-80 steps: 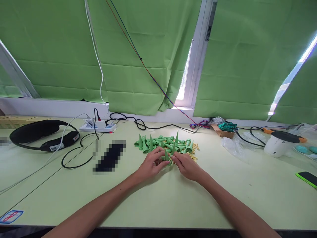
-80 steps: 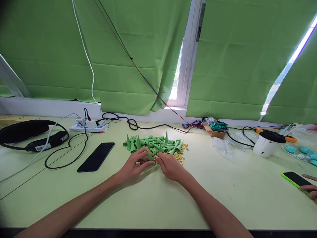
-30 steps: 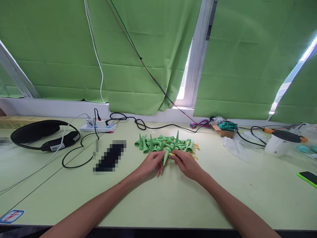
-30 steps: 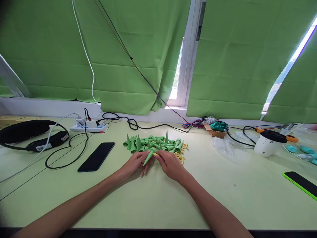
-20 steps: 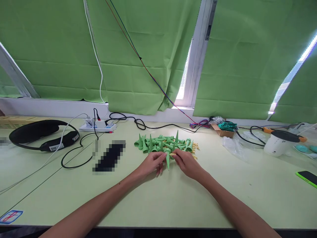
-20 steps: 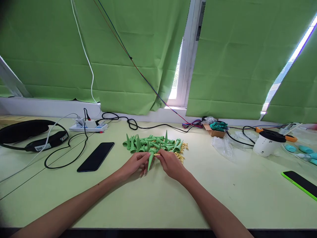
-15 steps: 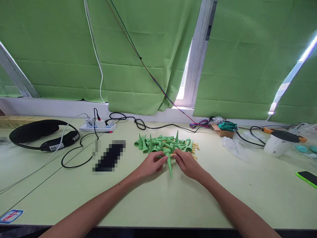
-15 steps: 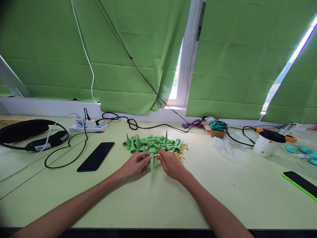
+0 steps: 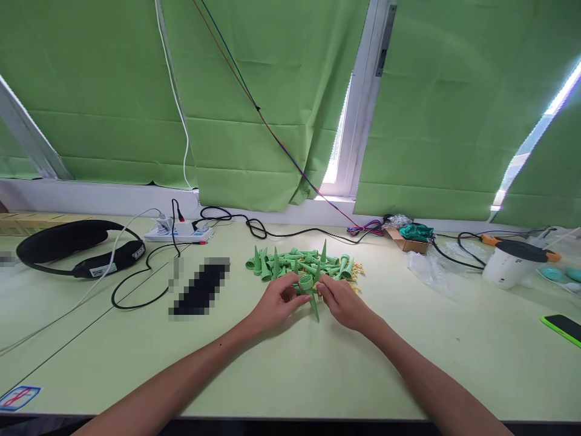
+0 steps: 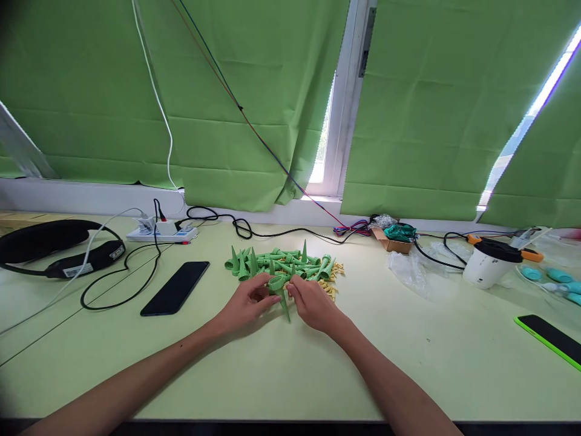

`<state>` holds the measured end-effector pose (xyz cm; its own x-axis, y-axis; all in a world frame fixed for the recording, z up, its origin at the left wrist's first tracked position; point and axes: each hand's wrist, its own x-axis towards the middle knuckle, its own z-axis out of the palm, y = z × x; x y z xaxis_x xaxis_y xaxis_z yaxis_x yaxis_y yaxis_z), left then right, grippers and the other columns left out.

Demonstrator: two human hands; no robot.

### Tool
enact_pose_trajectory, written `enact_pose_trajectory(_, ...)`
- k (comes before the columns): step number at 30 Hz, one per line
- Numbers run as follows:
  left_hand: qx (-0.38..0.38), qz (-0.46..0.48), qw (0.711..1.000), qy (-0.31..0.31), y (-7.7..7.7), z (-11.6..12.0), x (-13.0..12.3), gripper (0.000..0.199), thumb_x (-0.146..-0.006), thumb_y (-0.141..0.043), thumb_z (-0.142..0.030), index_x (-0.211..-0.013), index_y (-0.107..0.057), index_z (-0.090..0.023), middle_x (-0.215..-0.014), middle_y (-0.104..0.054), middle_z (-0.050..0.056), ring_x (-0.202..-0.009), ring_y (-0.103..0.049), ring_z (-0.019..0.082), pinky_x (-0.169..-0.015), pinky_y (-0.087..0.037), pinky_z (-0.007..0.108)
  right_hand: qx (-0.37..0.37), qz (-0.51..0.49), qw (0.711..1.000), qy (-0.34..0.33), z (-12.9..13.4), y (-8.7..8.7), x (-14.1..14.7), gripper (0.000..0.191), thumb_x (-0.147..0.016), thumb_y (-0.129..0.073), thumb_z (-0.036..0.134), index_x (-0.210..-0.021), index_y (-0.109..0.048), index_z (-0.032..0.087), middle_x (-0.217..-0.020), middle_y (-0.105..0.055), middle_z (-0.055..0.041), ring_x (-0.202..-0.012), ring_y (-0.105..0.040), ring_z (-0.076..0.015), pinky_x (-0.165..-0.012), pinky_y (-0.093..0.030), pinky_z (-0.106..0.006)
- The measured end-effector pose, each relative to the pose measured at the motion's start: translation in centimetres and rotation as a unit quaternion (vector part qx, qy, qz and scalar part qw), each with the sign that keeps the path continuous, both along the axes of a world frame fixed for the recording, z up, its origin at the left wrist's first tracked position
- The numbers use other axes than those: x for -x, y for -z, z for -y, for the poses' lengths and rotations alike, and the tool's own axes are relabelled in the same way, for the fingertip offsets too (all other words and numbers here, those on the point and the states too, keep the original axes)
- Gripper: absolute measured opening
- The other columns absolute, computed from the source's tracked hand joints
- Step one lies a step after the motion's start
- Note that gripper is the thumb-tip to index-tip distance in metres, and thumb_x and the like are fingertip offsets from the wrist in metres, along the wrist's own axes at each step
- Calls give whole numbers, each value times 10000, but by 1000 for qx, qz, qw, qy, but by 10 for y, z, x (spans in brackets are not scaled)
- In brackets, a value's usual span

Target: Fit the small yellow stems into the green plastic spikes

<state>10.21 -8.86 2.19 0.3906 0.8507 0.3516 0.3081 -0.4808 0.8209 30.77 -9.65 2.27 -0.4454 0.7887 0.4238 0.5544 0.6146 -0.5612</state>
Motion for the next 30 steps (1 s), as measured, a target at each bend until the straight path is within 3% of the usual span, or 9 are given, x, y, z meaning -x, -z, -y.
enact_pose_trajectory(8,-60,-16,998,-15,2,0,0,208,-849,-639,-341,-994,-625,-192,-844,-561,3,-613,-503,102,-548,-407,226,-7,5,1000,-2,0,-1,1,307,-1035,-292,326,-791,-439,212,-656,-533,18,-547,-432,-129,-576,-305,-261)
enact_pose_trajectory(12,-37,-27,999,-29,1,0,-1,264,-845,-640,-385,-1014,-582,-190,-702,-546,-24,-588,-478,118,-541,-387,229,-11,4,1000,-3,0,-2,3,320,-1035,-301,341,-779,-446,214,-656,-522,22,-544,-429,-126,-572,-304,-255)
enact_pose_trajectory(15,-17,-25,999,-35,1,0,-2,241,-848,-628,-410,-887,-561,-182,-608,-477,-49,-552,-423,111,-517,-336,225,-18,13,1000,1,0,-1,4,320,-1030,-320,344,-772,-459,215,-638,-487,28,-536,-401,-123,-560,-293,-252)
enact_pose_trajectory(18,-15,-27,999,-32,0,-1,-2,275,-870,-591,-404,-741,-545,-165,-614,-457,-39,-569,-389,105,-523,-307,226,-25,18,1000,6,0,0,4,313,-1028,-334,347,-772,-459,217,-619,-447,36,-527,-370,-121,-549,-277,-250)
enact_pose_trajectory(21,-6,-18,1000,-19,-1,-2,-2,280,-893,-554,-388,-757,-597,-147,-651,-506,-17,-606,-410,111,-550,-325,229,-30,22,999,7,0,2,4,297,-1026,-343,345,-789,-469,218,-619,-439,36,-530,-366,-123,-549,-274,-251)
enact_pose_trajectory(25,47,16,999,6,-2,0,-4,307,-903,-541,-418,-783,-616,-145,-602,-493,-26,-543,-400,96,-495,-308,216,-39,21,999,7,-1,3,4,274,-1023,-352,335,-818,-490,215,-620,-453,34,-531,-384,-125,-545,-279,-250)
enact_pose_trajectory(30,176,95,979,49,-1,-3,-6,432,-888,-532,-559,-736,-550,-156,-547,-484,-38,-396,-434,76,-367,-301,197,-56,16,998,0,-2,4,4,263,-1027,-350,327,-905,-551,210,-637,-502,26,-539,-430,-126,-556,-304,-249)
